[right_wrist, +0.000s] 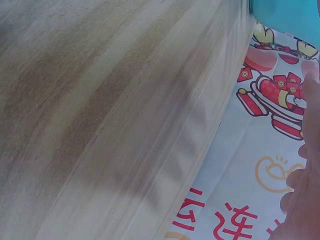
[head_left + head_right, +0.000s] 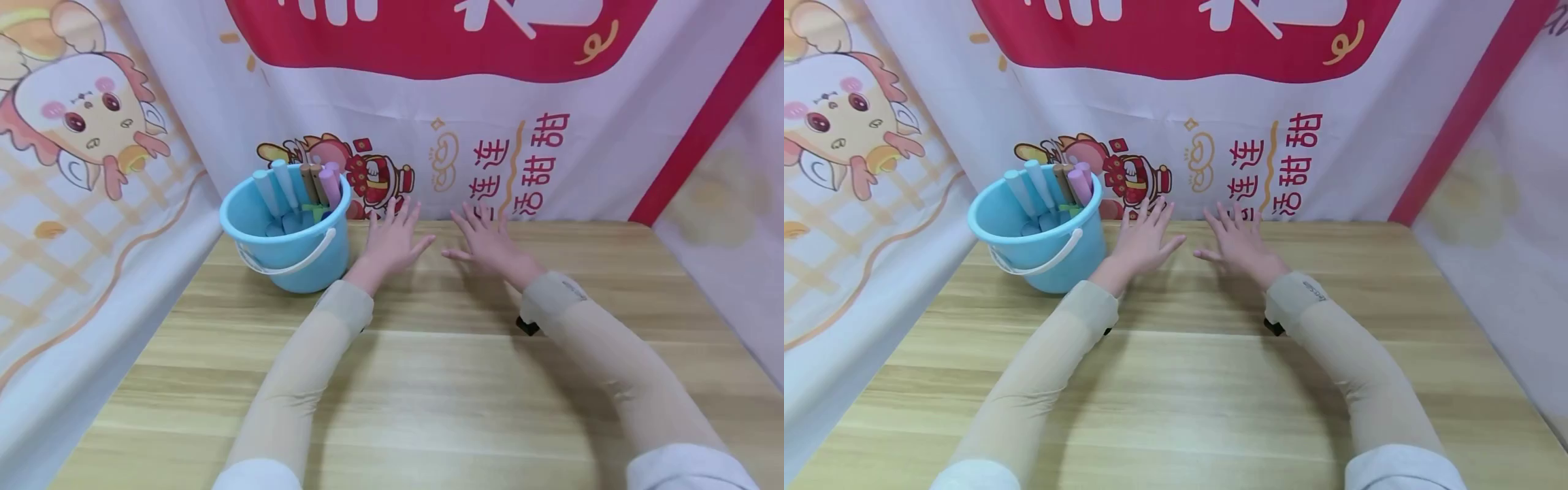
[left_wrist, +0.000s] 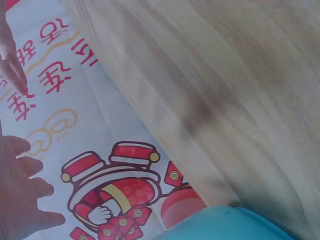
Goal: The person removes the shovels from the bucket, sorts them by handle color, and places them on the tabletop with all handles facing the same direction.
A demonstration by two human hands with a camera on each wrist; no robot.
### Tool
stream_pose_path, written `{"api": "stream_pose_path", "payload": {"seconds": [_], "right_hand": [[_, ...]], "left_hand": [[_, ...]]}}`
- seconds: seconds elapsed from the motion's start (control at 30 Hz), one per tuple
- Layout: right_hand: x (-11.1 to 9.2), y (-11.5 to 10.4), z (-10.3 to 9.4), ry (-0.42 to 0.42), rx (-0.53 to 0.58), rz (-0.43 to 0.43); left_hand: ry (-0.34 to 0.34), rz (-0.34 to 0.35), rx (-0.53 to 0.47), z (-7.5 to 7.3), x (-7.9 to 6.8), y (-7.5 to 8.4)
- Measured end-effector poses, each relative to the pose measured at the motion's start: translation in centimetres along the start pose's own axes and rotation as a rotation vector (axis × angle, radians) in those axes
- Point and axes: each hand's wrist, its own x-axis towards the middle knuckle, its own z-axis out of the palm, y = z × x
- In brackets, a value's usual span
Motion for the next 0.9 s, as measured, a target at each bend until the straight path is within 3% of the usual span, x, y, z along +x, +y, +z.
{"api": "stream_pose_path", "payload": {"seconds": [0.6,0.9], "right_hand": [[-1.4,-0.2,-0.7,0.04,0.1,-0.033],[-2.0,-0.7,-1.0,0.076,0.076,-0.082]], "left_hand": [[0.052,0.082,-0.056,-2.0,-2.9,0.3],[0.06,0.106,-0.037,-3.0,-4.5,0.8]]}}
